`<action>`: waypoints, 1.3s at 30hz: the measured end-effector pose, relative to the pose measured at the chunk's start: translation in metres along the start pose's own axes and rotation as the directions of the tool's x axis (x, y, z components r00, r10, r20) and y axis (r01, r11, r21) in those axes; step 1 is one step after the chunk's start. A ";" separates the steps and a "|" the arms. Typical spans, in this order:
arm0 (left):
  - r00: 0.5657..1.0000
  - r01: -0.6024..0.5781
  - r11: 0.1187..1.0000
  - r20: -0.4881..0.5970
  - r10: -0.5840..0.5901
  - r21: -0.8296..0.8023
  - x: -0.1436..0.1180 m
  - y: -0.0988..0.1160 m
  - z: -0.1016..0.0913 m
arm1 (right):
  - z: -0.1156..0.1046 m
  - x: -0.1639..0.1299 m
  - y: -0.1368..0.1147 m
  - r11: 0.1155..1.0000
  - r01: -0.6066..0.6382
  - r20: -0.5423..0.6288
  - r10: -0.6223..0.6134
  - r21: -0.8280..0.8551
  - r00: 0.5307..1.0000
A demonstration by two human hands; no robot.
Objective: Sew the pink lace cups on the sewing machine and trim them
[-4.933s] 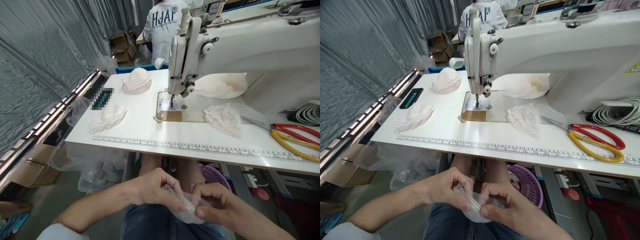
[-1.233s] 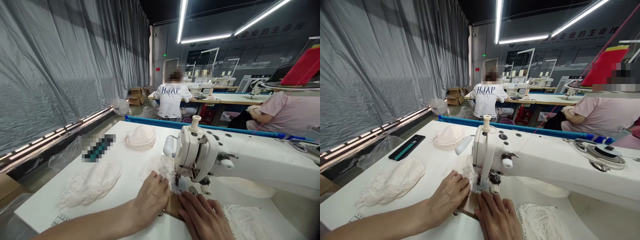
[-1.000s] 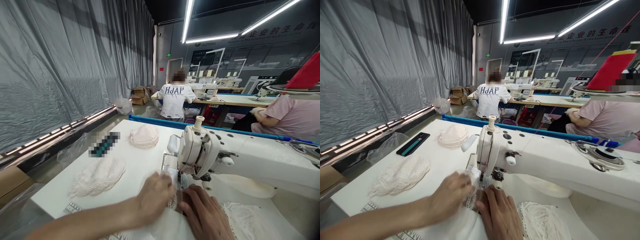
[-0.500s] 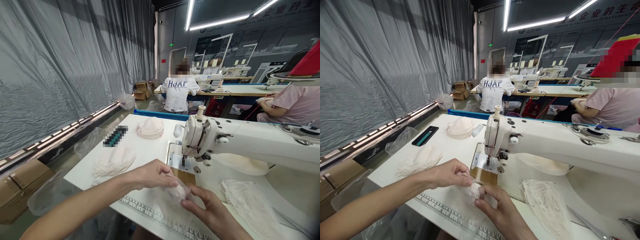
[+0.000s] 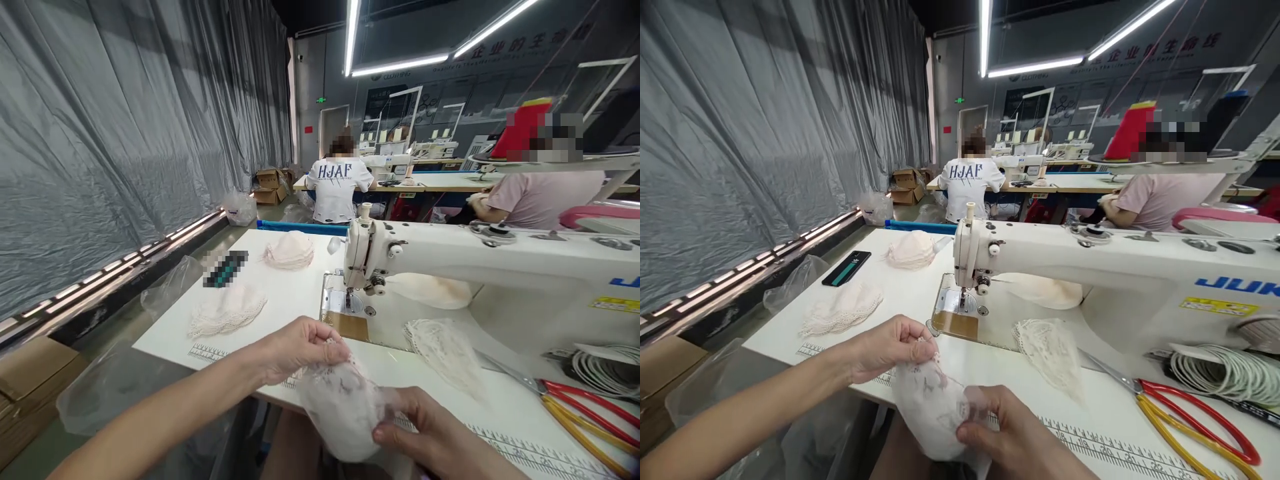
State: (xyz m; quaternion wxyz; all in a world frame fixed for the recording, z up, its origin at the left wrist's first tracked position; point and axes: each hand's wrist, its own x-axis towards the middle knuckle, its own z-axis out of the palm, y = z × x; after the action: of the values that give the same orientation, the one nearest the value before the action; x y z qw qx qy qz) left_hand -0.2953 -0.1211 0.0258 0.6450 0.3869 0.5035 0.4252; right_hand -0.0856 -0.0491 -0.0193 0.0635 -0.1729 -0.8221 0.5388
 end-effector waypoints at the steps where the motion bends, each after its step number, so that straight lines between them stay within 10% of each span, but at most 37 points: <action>1: 0.999 -0.034 0.999 0.025 0.034 0.024 0.002 0.006 -0.004 | -0.004 0.000 0.000 0.989 0.054 -0.037 -0.060 -0.137 0.998; 8: 0.933 -0.360 0.851 0.176 0.315 0.383 0.015 0.046 -0.035 | -0.053 0.027 -0.002 0.714 0.158 -0.227 -0.412 -0.683 0.883; 13: 0.927 -0.367 0.648 0.319 0.197 0.667 0.001 0.001 -0.047 | -0.042 0.039 0.027 0.587 0.204 -0.165 -0.513 -0.783 0.843; 16: 0.891 -0.454 0.433 0.403 0.209 0.779 -0.012 -0.028 -0.049 | -0.034 0.032 0.049 0.584 0.196 -0.172 -0.514 -0.788 0.841; 19: 0.903 -0.425 0.400 0.353 0.243 0.812 -0.012 -0.027 -0.044 | -0.037 0.024 0.059 0.668 0.091 -0.322 -0.468 -0.739 0.823; 27: 0.958 -0.114 0.120 0.078 0.274 0.986 0.071 -0.012 -0.036 | -0.032 0.044 0.053 0.776 -0.061 -0.436 -0.285 -0.628 0.853; 34: 0.976 -0.140 0.147 0.111 0.188 0.979 0.070 -0.012 -0.033 | -0.017 0.065 0.052 0.851 -0.011 -0.343 -0.199 -0.525 0.918; 39: 0.981 -0.166 0.439 0.102 0.165 0.883 0.057 -0.014 -0.041 | -0.014 0.064 0.047 0.893 -0.081 -0.320 -0.073 -0.443 0.945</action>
State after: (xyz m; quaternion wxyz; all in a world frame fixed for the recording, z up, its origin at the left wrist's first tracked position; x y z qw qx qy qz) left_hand -0.3258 -0.0692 -0.0129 0.3045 0.7131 0.6104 0.1616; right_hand -0.1309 0.0025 -0.0617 0.1565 -0.2718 -0.9018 0.2974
